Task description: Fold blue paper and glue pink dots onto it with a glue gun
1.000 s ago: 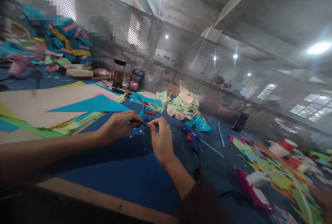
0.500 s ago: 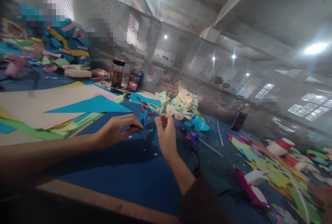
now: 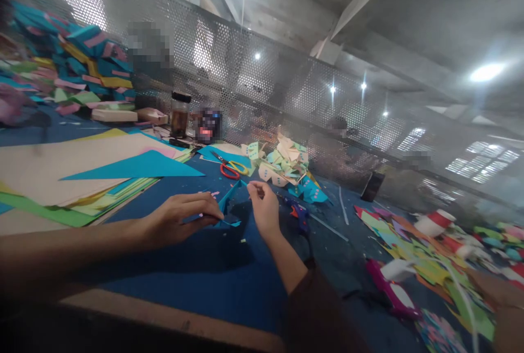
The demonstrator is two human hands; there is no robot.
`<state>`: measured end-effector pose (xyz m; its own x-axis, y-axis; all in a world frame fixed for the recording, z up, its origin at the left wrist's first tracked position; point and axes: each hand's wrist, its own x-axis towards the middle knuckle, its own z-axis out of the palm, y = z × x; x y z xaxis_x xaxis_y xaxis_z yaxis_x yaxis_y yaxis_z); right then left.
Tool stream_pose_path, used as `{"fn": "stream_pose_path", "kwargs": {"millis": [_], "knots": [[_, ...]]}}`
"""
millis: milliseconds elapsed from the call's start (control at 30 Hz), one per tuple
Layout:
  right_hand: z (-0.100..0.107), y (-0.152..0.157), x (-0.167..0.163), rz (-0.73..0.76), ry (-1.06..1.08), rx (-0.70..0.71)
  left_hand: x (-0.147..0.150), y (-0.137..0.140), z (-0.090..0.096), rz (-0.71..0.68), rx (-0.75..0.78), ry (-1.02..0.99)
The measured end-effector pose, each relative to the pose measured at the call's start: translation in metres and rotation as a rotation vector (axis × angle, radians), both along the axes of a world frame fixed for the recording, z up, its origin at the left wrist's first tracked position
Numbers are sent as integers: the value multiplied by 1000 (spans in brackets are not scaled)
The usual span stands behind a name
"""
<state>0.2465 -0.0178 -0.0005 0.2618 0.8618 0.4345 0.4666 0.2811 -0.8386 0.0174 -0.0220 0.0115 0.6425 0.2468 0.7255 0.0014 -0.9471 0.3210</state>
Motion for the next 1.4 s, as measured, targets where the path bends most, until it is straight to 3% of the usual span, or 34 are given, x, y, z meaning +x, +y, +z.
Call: {"fn": "stream_pose_path", "kwargs": {"millis": [333,533,667,833,1400], "knots": [[5,-6,-4,38,-55,-19,-7,-9,14,-40,-96,-7],[11,-16,-18,185,-47,-58,-5,-1,23,165,-184,-178],[15,-23,-25,251,-55,-73,-3,8,23,295,-361,-124],[17,-29,-31,301,-109,23,0,12,19,292,-637,18],[15,-33,-35,287,-293,155,2,18,11,279,-657,72]]}}
